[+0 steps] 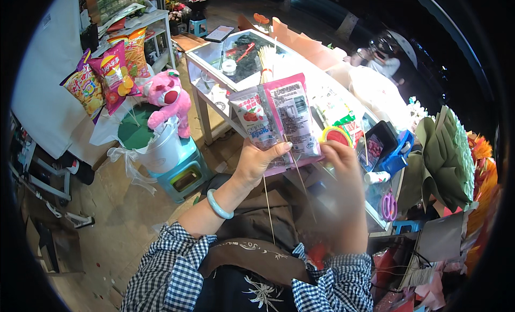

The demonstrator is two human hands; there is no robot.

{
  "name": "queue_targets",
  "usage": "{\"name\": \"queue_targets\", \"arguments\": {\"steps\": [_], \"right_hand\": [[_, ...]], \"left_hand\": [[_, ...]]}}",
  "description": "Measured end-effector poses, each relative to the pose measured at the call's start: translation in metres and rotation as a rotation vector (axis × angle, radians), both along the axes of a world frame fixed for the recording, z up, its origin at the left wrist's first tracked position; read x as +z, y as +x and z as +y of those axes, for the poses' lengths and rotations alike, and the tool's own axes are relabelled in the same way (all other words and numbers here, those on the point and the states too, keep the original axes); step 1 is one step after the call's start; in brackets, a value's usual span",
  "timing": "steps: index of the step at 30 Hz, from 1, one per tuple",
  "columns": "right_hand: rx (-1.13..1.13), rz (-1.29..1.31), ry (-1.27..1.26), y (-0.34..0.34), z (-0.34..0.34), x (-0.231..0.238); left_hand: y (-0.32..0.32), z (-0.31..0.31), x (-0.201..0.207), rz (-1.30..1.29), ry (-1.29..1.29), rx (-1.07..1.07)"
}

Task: The person attaches snack packets to wooden skewers using yellow tape and scissors. They secure each packet to a skewer, trim excess tape, and place the finished skewers into a green foam base. The process is repeated for multiple snack packets.

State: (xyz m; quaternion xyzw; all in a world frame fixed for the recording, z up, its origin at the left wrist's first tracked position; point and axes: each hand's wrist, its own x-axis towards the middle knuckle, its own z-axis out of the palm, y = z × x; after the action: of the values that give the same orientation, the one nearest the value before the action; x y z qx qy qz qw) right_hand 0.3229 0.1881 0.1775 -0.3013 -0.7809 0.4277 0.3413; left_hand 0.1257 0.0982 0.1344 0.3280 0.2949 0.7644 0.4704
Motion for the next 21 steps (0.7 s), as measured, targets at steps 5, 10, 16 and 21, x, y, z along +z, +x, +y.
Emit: {"name": "queue_targets", "arguments": {"steps": [5,10,16,21], "right_hand": [[-0.749,0.186,0.334,0.140,0.064,0.004],[-1.147,-0.263,0.314,0.241,0.133,-0.045],[-1.144,0.196,-0.420,0.268,0.168,-0.051],[-1.028,0.342,-0.437,0.268,0.160,-0.043]], "left_hand": [[-0.010,0.002,-0.006,0.057,0.066,0.113],[-0.009,0.005,-0.009,-0.096,0.015,0.138],[-0.012,-0.001,-0.009,-0.166,-0.033,0.103],[-0.016,-0.002,-0.012,-0.285,-0.064,0.155]]}}
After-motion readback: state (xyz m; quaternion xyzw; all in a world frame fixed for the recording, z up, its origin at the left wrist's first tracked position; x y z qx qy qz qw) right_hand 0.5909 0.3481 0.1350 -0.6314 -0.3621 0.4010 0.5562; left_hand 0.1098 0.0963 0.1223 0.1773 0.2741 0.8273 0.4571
